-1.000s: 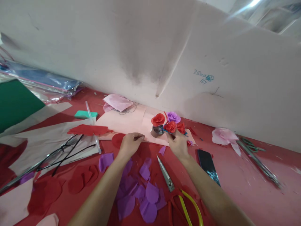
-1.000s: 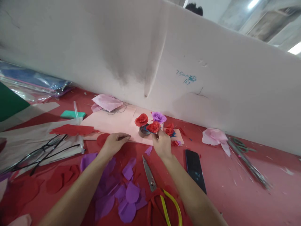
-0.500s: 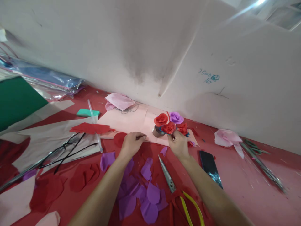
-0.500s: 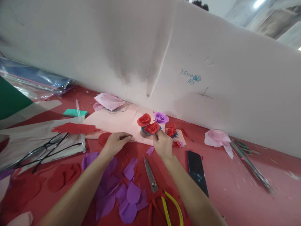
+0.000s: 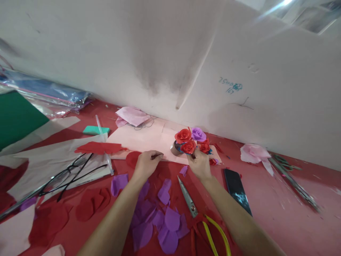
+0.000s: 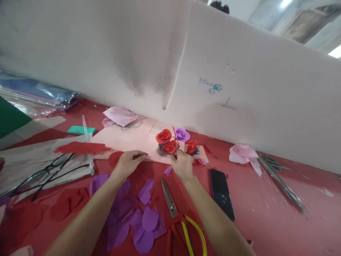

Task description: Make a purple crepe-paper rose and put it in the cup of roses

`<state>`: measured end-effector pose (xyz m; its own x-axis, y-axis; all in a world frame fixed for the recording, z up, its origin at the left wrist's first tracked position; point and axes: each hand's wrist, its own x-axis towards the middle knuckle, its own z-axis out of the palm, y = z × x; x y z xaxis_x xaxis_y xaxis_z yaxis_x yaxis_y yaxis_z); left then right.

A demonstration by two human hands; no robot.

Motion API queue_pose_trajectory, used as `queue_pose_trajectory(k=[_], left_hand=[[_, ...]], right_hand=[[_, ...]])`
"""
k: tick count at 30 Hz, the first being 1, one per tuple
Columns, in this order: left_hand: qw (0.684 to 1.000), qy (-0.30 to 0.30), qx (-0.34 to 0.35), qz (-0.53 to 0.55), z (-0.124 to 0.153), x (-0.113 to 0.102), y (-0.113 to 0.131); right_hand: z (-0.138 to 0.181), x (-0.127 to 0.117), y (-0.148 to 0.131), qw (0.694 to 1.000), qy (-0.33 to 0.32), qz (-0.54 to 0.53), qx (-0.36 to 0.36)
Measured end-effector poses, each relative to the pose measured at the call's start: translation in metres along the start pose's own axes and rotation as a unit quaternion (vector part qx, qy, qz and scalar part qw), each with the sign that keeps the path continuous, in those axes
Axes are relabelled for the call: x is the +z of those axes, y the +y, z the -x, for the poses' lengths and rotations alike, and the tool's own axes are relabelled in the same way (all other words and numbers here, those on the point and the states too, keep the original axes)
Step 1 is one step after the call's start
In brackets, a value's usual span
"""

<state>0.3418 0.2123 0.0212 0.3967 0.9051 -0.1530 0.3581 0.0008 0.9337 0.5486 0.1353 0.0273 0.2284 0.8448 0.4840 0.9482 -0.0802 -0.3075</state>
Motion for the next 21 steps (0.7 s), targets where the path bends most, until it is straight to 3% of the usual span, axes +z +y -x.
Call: queue_pose_trajectory(k=[14, 21], left_hand=[[1.000, 0.000, 0.009, -0.017, -0.005, 0.000, -0.007], [1.000, -0.005, 0.012, -0.008, -0.006, 0.000, -0.010]], right_hand=[[-0.004, -0.007, 0.004, 0.992, -0.031, -0.119, -0.021], [0.000, -0.013, 0.003, 0.988, -0.011, -0.156, -0.006]])
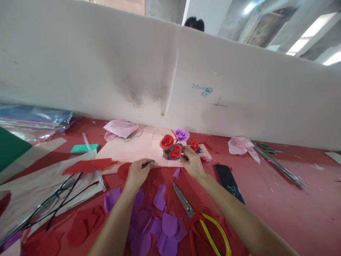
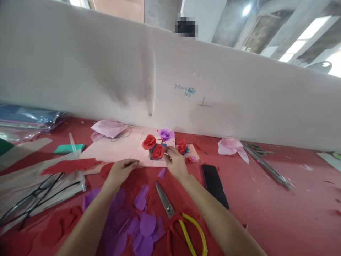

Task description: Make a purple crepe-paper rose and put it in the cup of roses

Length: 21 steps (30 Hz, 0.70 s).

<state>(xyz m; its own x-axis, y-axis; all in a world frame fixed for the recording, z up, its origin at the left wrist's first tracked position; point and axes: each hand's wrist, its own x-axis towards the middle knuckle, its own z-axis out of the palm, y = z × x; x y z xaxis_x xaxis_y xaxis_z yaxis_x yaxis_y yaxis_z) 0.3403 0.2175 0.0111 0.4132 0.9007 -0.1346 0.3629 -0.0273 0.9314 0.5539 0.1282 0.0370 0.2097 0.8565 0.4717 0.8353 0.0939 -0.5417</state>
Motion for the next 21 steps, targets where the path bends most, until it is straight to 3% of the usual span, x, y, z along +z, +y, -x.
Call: queue_pose_trajectory(k=[3, 6, 11, 15, 21], left_hand=[[1.000, 0.003, -0.004, 0.007, 0.000, 0.000, 0.000], [1.000, 0.004, -0.009, 0.007, 0.000, 0.000, 0.002], [1.000, 0.016, 0.009, -0.018, 0.001, -0.002, 0.005], [0.999, 0.027, 0.038, -0.024, 0.003, -0.002, 0.010], [0.996, -0.021, 0.062, -0.058, -0.006, 0.008, 0.032]], right_hand=[[0.011, -0.012, 0.007, 1.000, 0.013, 0.008, 0.026], [0.019, -0.034, 0.023, 0.994, 0.031, 0.047, 0.096], [0.010, -0.070, 0.059, 0.973, 0.047, 0.126, 0.187], [0.002, -0.074, 0.077, 0.968, 0.007, 0.164, 0.189], [-0.008, -0.068, 0.084, 0.963, -0.040, 0.194, 0.184]])
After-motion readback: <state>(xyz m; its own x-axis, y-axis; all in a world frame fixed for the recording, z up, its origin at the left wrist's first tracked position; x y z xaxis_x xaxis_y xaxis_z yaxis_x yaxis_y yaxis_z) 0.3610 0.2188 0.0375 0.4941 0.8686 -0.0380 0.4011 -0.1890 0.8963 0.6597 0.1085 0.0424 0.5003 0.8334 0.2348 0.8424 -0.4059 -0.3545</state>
